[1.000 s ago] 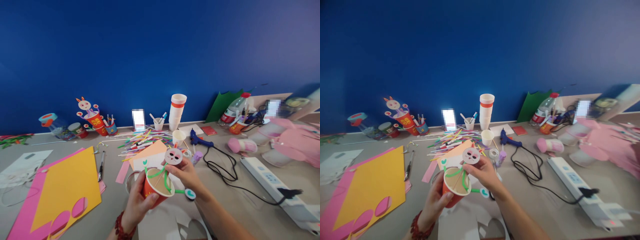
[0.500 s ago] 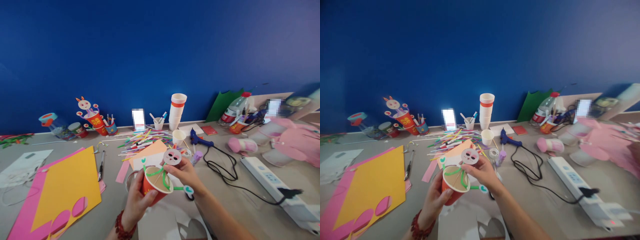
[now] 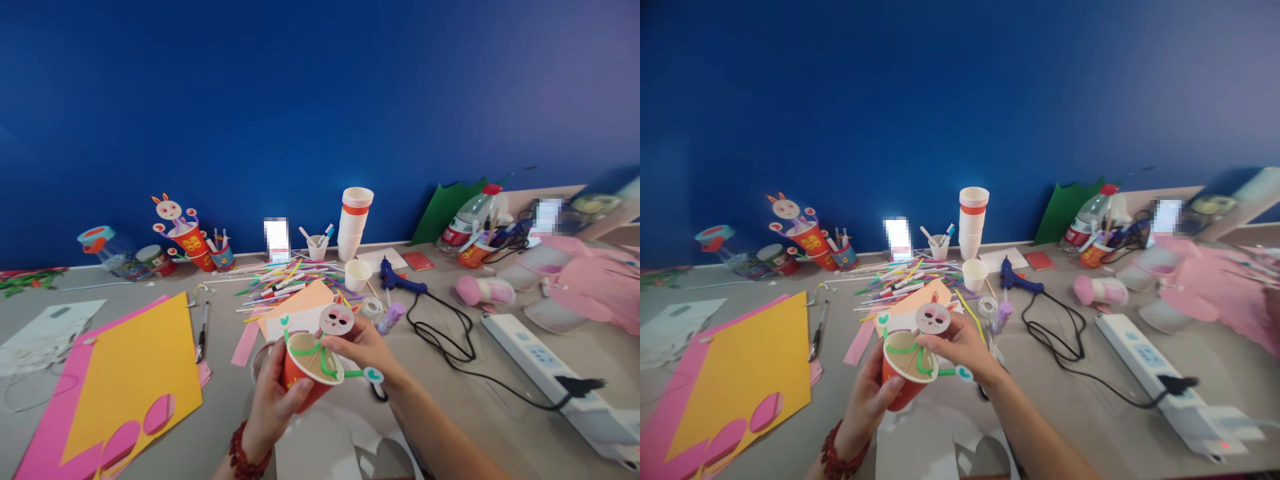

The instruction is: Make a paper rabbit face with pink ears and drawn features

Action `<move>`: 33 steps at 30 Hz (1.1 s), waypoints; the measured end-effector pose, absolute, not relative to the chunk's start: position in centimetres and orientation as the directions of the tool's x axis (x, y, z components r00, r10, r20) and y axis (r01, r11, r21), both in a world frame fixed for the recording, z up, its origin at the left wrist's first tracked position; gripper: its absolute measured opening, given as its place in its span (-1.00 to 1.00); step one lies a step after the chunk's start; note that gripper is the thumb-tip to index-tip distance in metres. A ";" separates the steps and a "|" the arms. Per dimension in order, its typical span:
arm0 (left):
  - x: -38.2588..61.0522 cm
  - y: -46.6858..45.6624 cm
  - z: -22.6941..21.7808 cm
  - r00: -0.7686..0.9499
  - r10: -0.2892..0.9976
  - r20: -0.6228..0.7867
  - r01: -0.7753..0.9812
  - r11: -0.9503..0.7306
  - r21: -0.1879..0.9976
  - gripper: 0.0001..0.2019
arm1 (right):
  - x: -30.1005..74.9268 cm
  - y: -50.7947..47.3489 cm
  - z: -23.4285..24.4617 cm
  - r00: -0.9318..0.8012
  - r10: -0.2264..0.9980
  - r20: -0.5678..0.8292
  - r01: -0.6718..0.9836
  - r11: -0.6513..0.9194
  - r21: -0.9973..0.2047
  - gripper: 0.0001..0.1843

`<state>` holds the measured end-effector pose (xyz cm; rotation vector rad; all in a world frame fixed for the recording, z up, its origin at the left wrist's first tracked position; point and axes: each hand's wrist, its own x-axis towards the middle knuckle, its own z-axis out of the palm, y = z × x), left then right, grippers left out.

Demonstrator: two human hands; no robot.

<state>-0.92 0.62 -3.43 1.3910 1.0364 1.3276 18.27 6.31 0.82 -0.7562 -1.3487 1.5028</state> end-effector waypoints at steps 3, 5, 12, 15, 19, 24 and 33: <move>-1.0 0.6 -3.7 0.082 0.972 0.222 -0.021 -0.221 0.975 -0.40 | 18.3 6.3 0.9 -0.375 0.919 0.124 -0.232 0.037 -0.972 -0.78; -1.0 0.5 -3.9 0.077 0.971 0.225 -0.010 -0.225 0.974 -0.40 | 18.2 6.3 0.8 -0.375 0.918 0.127 -0.232 0.040 -0.972 -0.78; -1.2 0.7 -3.8 0.118 0.961 0.251 0.002 -0.253 0.967 -0.42 | 18.0 6.3 0.7 -0.426 0.894 0.138 -0.202 0.054 -0.978 -0.76; -1.1 0.8 -3.9 0.139 0.958 0.252 -0.019 -0.252 0.968 -0.42 | 18.0 6.2 0.9 -0.423 0.896 0.136 -0.139 0.084 -0.987 -0.73; -1.1 0.8 -4.1 0.134 0.962 0.238 -0.014 -0.238 0.971 -0.41 | 18.0 6.1 1.5 -0.427 0.894 0.138 -0.082 0.114 -0.990 -0.71; -1.2 0.7 -4.1 0.123 0.963 0.239 0.022 -0.243 0.970 -0.37 | 18.0 6.2 2.0 -0.456 0.869 0.192 -0.079 0.176 -0.981 -0.76; -0.7 0.6 -3.3 0.135 0.955 0.263 0.002 -0.266 0.964 -0.41 | 18.3 6.7 2.6 -0.534 0.803 0.266 -0.068 0.273 -0.960 -0.76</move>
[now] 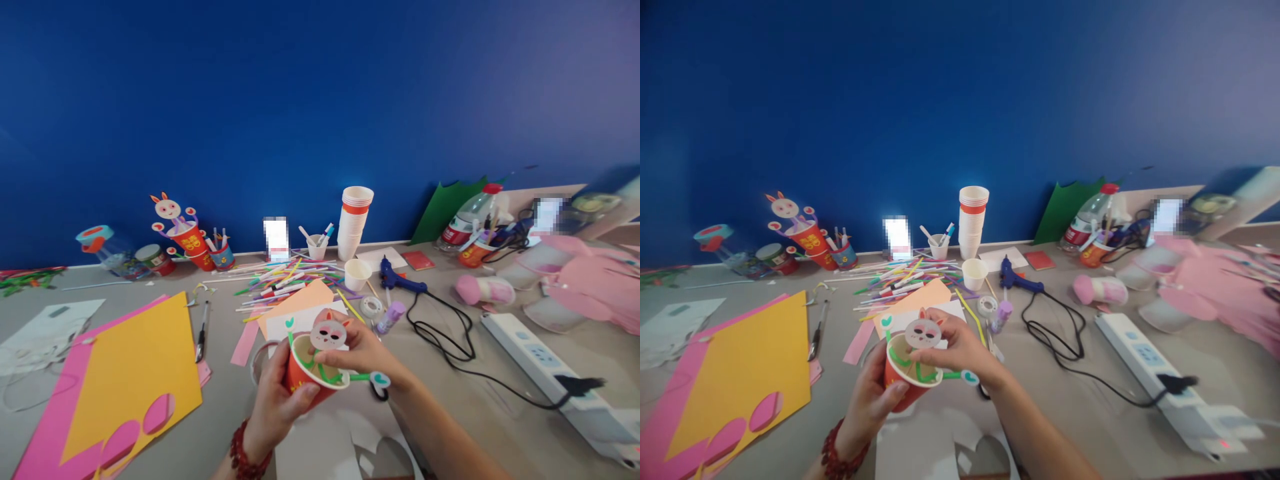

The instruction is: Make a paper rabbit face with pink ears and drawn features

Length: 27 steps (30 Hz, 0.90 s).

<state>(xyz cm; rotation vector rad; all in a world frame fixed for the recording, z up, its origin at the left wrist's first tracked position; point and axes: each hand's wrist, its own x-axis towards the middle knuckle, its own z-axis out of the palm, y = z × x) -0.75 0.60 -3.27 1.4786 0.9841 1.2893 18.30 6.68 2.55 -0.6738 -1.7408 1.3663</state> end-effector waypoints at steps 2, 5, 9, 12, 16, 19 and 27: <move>-0.7 0.6 -3.1 0.137 0.952 0.274 -0.013 -0.274 0.962 -0.42 | 18.3 6.7 2.6 -0.542 0.795 0.272 -0.057 0.288 -0.956 -0.75; -0.7 0.7 -3.1 0.145 0.949 0.281 -0.045 -0.277 0.960 -0.43 | 18.2 6.6 2.5 -0.534 0.796 0.284 -0.049 0.307 -0.951 -0.74; -0.8 0.6 -3.0 0.154 0.943 0.295 -0.080 -0.286 0.955 -0.42 | 18.5 6.6 2.2 -0.505 0.814 0.287 -0.079 0.288 -0.954 -0.73; -0.7 0.4 -2.2 0.160 0.938 0.308 -0.067 -0.301 0.951 -0.42 | 18.7 6.6 2.7 -0.530 0.796 0.294 -0.076 0.300 -0.951 -0.76; -0.4 0.2 -0.7 0.154 0.926 0.346 -0.052 -0.342 0.938 -0.44 | 18.7 6.5 4.8 -0.555 0.761 0.336 -0.068 0.361 -0.930 -0.80; 0.0 0.1 0.1 0.150 0.908 0.390 -0.086 -0.381 0.920 -0.42 | 18.9 6.5 6.7 -0.596 0.728 0.339 -0.068 0.374 -0.925 -0.84; 0.6 0.4 0.5 0.153 0.858 0.490 -0.163 -0.467 0.869 -0.40 | 19.8 6.2 4.4 -0.530 0.808 0.256 -0.256 0.135 -0.957 -0.65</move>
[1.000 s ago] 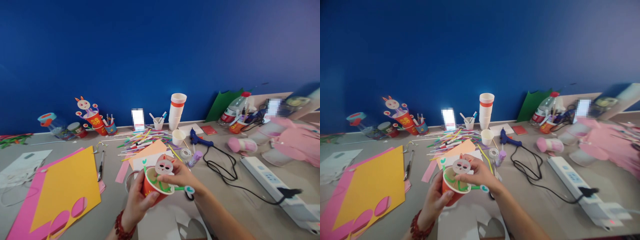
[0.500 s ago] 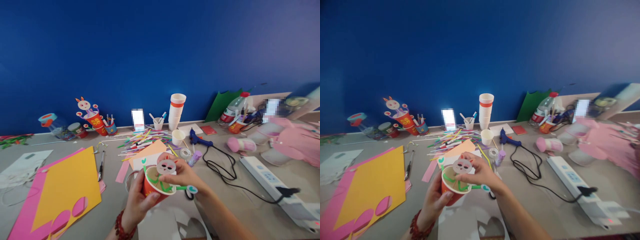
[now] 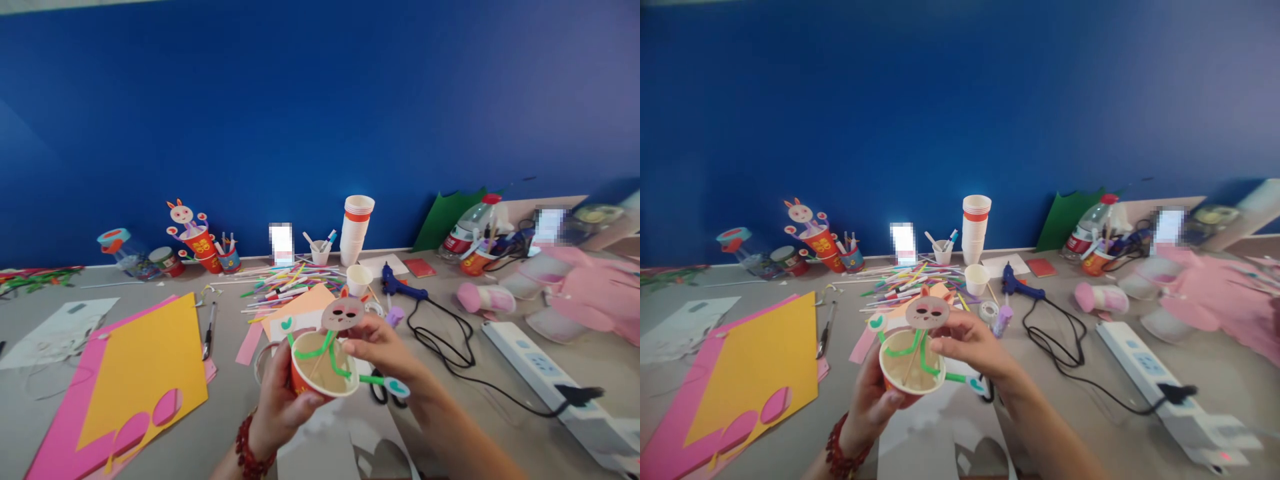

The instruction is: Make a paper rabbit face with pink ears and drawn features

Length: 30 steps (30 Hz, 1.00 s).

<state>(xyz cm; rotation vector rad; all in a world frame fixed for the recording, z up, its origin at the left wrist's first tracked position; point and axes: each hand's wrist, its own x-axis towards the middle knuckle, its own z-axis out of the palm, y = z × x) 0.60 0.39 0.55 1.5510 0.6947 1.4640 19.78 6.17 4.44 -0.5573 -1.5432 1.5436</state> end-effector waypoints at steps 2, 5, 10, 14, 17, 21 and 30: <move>0.5 0.5 0.2 0.173 0.865 0.471 -0.144 -0.451 0.881 -0.40 | 19.8 6.2 3.7 -0.478 0.839 0.261 -0.247 0.157 -0.956 -0.69; 0.3 0.5 -0.7 0.148 0.882 0.447 -0.089 -0.438 0.894 -0.42 | 19.8 6.5 3.7 -0.404 0.863 0.303 -0.190 0.245 -0.951 -0.81; 0.1 0.6 -1.7 0.115 0.905 0.409 -0.058 -0.405 0.912 -0.43 | 19.5 7.0 4.2 -0.381 0.869 0.316 -0.139 0.285 -0.949 -0.80; 0.0 0.7 -1.6 0.099 0.911 0.401 -0.049 -0.398 0.916 -0.44 | 19.0 7.1 3.6 -0.378 0.879 0.291 -0.205 0.227 -0.952 -0.79; -0.2 0.8 -1.9 0.080 0.910 0.406 -0.020 -0.406 0.914 -0.41 | 18.8 7.1 3.5 -0.395 0.881 0.260 -0.224 0.181 -0.957 -0.76; -0.6 0.9 -2.6 0.100 0.911 0.400 -0.007 -0.401 0.916 -0.38 | 18.9 7.3 3.8 -0.464 0.860 0.214 -0.222 0.121 -0.968 -0.71; -0.7 1.1 -2.9 0.067 0.929 0.365 -0.038 -0.363 0.931 -0.40 | 19.4 7.7 4.0 -0.562 0.820 0.107 -0.135 0.036 -0.990 -0.69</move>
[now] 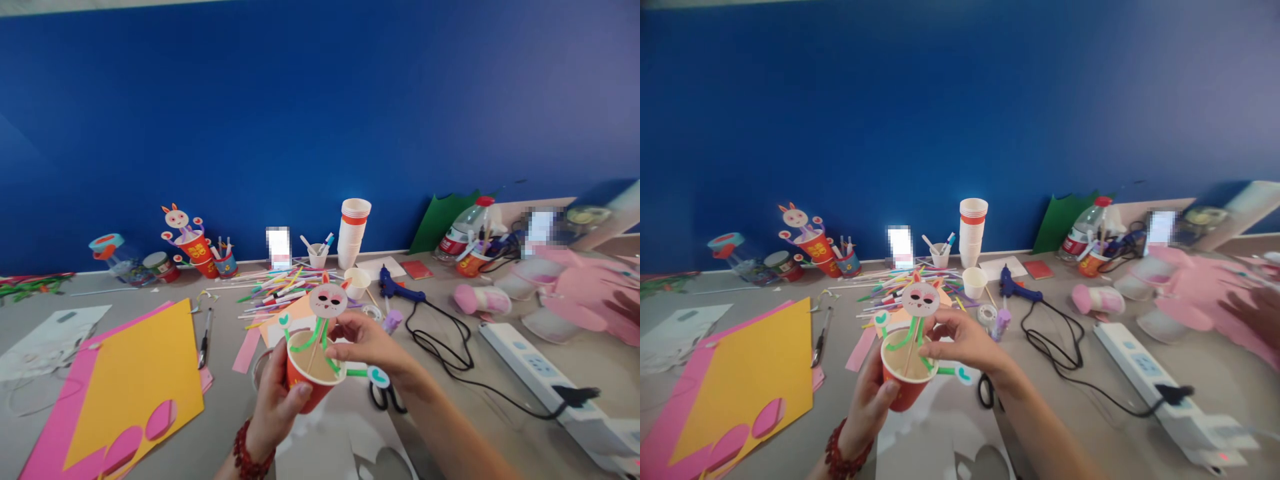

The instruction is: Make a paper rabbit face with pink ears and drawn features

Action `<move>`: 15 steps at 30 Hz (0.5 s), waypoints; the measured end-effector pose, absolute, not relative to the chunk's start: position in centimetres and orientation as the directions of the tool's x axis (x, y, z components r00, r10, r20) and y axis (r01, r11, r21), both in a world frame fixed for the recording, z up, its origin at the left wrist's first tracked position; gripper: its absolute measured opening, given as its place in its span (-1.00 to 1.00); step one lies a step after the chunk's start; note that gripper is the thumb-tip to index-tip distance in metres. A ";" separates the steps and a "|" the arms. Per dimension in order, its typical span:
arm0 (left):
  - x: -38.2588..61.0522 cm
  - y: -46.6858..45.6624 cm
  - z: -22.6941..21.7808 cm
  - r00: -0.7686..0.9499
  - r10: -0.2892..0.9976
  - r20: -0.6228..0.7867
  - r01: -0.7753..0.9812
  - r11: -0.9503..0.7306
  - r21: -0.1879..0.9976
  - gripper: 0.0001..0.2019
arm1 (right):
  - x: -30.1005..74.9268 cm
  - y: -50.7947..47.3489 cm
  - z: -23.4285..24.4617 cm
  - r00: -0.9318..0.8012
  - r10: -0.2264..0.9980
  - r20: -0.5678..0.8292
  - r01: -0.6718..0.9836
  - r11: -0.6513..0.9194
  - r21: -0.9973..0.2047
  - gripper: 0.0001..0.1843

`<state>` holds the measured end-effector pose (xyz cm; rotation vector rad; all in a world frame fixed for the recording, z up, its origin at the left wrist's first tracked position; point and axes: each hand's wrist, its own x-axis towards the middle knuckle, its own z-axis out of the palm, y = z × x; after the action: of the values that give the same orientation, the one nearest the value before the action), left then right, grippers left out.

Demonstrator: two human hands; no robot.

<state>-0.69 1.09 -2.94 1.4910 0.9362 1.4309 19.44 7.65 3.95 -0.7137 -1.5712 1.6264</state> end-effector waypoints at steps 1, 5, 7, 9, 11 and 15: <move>-0.7 1.1 -2.9 0.062 0.929 0.364 -0.037 -0.363 0.931 -0.40 | 19.4 7.7 4.0 -0.566 0.816 0.116 -0.132 0.049 -0.990 -0.70; -0.5 1.4 -2.5 0.032 0.925 0.378 -0.034 -0.377 0.926 -0.42 | 19.3 7.9 4.0 -0.533 0.823 0.198 -0.129 0.153 -0.980 -0.71; -0.4 1.4 -2.2 0.042 0.919 0.391 -0.052 -0.389 0.920 -0.44 | 19.3 8.0 4.1 -0.519 0.825 0.226 -0.122 0.190 -0.974 -0.71; -0.3 1.5 -1.9 0.065 0.913 0.404 -0.070 -0.400 0.914 -0.44 | 19.4 8.1 4.2 -0.544 0.816 0.197 -0.109 0.164 -0.980 -0.72; -0.3 1.5 -1.9 0.080 0.908 0.411 -0.084 -0.405 0.911 -0.45 | 19.6 8.3 4.3 -0.600 0.786 0.149 -0.086 0.122 -0.989 -0.71; -0.4 1.5 -2.3 0.077 0.915 0.397 -0.056 -0.393 0.918 -0.46 | 19.9 8.6 4.7 -0.658 0.742 0.130 -0.010 0.163 -0.987 -0.66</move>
<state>-0.41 1.49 -2.34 1.5088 0.8939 1.4492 19.86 8.58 4.70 -0.6945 -1.8231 1.5531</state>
